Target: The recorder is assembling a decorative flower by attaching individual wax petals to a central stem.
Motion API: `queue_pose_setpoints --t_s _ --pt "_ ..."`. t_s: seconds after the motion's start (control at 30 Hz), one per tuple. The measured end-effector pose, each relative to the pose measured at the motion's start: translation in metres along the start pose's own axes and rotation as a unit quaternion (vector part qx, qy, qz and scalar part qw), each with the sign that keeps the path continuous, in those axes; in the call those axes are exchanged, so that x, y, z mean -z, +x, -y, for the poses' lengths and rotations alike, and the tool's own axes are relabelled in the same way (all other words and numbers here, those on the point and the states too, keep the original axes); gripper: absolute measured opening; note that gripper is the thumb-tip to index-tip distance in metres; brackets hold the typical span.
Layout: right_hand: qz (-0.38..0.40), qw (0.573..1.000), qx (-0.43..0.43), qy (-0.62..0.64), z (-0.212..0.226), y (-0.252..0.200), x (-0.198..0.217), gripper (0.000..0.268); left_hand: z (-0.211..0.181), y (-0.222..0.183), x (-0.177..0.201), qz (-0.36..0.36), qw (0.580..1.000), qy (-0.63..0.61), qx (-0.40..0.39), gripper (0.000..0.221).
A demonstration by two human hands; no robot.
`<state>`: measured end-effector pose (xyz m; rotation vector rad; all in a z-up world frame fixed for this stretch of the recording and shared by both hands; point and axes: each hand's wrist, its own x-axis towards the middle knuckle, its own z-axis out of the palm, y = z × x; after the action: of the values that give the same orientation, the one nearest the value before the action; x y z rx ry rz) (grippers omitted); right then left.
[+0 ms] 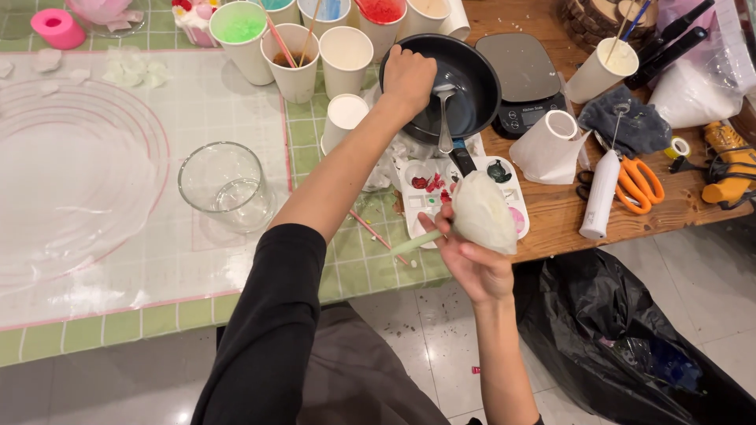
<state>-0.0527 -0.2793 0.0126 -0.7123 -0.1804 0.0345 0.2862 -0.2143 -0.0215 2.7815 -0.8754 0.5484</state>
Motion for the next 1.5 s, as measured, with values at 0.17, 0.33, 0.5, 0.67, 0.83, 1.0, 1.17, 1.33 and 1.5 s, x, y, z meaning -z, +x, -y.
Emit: queue_pose_setpoints --t_s 0.17,0.33,0.5,0.67,0.83,1.0,1.17,1.33,1.5 --pt "0.030 0.998 0.013 0.052 0.007 0.003 0.003 0.082 -0.003 -0.003 0.006 0.061 0.996 -0.058 0.035 0.021" --pt "0.050 0.996 0.014 0.075 0.012 0.009 0.000 0.081 0.000 -0.010 0.011 0.019 0.997 -0.073 0.020 0.020" --pt "0.070 0.992 0.006 0.101 0.016 0.014 -0.011 0.078 0.009 -0.019 0.034 -0.064 0.991 -0.113 0.010 0.017" --pt "0.076 0.989 -0.001 0.126 0.012 0.020 -0.012 0.073 0.031 -0.025 0.048 -0.170 0.900 -0.390 0.096 0.008" --pt "0.051 0.991 0.006 0.126 0.004 0.035 -0.019 0.071 0.031 -0.076 0.141 -0.100 0.837 -0.514 0.163 0.014" --pt "0.037 0.994 0.025 0.104 -0.009 0.046 -0.036 0.068 0.011 -0.146 0.212 -0.105 0.832 -0.531 0.116 0.016" --pt "0.022 0.996 0.063 0.060 -0.029 0.051 -0.048 0.064 -0.006 -0.198 0.252 -0.158 0.871 -0.455 0.102 0.016" --pt "0.012 0.994 0.109 -0.004 -0.048 0.051 -0.063 0.063 -0.014 -0.218 0.264 -0.132 0.884 -0.428 0.136 0.017" --pt "-0.010 0.987 0.150 -0.051 -0.066 0.049 -0.061 0.059 -0.018 -0.225 0.258 -0.160 0.897 -0.388 0.139 0.018"
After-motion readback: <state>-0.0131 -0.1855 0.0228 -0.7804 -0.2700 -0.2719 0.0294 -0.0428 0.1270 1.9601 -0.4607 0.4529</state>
